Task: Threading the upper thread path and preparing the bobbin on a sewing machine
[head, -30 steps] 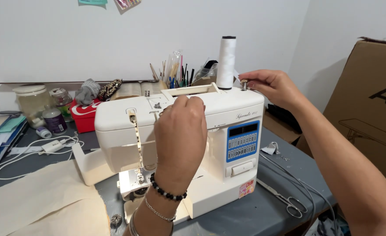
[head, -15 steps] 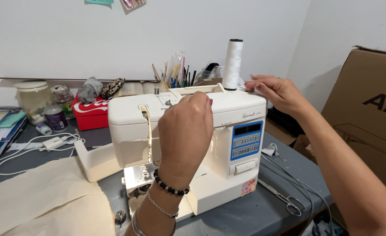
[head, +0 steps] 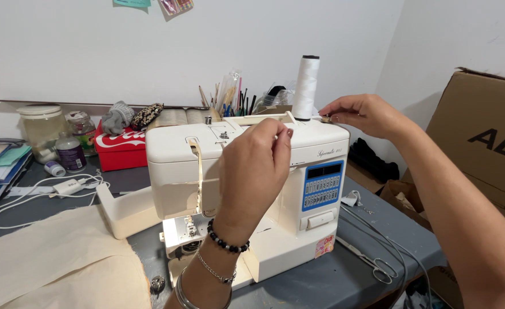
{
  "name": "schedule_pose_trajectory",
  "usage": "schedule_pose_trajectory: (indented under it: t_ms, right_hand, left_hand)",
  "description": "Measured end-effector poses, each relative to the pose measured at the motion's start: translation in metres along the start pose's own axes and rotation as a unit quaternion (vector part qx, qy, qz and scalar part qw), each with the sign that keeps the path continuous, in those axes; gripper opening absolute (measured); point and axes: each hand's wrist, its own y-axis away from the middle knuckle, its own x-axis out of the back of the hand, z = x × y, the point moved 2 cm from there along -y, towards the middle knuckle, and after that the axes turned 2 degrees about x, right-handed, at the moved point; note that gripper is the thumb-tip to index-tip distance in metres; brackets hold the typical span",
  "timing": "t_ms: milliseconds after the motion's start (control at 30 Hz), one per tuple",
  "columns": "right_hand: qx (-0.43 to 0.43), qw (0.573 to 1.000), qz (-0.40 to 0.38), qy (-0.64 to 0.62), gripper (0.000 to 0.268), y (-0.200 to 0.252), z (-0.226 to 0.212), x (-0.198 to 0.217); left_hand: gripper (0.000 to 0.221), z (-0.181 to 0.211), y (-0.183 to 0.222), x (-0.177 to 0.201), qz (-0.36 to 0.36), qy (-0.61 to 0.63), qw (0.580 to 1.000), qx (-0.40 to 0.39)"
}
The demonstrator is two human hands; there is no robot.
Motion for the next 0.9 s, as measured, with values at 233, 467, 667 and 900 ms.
schedule_pose_trajectory:
  t_ms: [233,467,667,900]
  right_hand:
    - [0.033,0.991,0.085,0.096,0.024,0.014,0.003,-0.012]
    - [0.076,0.972,0.138,0.173,0.012,-0.001,0.016,-0.015]
    - [0.001,0.995,0.085,0.053,0.015,-0.003,0.013,-0.019]
    - [-0.019,0.987,0.095,-0.125,0.035,0.012,0.009,-0.02]
  left_hand:
    - [0.018,0.005,0.002,-0.017,0.019,0.1,0.995,-0.004]
    - [0.02,0.0,0.009,-0.054,0.012,0.172,0.985,-0.011]
    - [0.02,0.003,0.014,-0.058,-0.032,0.141,0.989,-0.006]
    - [0.017,0.004,0.011,-0.048,-0.068,0.099,0.993,-0.007]
